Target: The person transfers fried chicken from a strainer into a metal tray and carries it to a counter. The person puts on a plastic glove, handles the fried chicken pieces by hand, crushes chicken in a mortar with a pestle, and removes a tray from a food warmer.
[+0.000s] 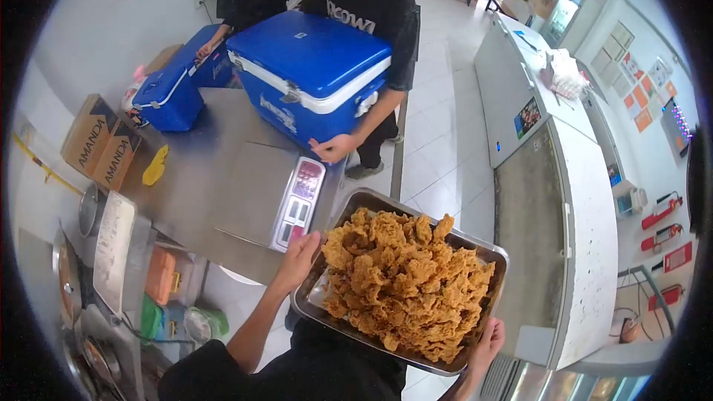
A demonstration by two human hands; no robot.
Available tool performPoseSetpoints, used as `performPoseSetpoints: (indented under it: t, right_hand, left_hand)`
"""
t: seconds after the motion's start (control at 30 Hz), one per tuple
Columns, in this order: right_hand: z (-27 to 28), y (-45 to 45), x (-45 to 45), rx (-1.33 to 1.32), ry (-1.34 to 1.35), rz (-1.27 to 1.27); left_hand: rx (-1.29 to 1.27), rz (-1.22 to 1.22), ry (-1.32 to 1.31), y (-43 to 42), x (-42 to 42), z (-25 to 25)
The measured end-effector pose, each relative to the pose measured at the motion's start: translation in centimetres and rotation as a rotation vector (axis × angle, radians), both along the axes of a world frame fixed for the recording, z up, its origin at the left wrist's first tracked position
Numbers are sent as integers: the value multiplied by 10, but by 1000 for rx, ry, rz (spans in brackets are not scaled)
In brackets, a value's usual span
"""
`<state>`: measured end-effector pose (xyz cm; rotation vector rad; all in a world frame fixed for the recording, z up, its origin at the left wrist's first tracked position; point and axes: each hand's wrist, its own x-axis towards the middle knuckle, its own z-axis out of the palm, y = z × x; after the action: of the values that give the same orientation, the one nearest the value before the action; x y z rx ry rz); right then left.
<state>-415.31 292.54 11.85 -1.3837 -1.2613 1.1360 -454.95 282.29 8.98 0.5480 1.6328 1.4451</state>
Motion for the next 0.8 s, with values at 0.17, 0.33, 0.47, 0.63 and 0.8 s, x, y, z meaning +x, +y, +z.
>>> performPoseSetpoints:
  t: [0.17, 0.33, 0.47, 0.63, 0.8]
  right_hand:
    - [-12, 58, 64, 8, 11, 44]
    - [-10, 117, 97, -59, 31, 66]
    - [-17, 171, 84, -37, -101, 92]
    - [-24, 276, 64, 39, -188, 137]
    - [-31, 380, 68, 113, -222, 142]
  left_hand:
    - [57, -19, 24, 55, 65, -19]
    - [-37, -58, 168, 107, 105, 19]
    - [-51, 49, 178, 157, 102, 24]
    - [26, 46, 99, 249, 73, -23]
    - [77, 20, 242, 375, 64, -48]
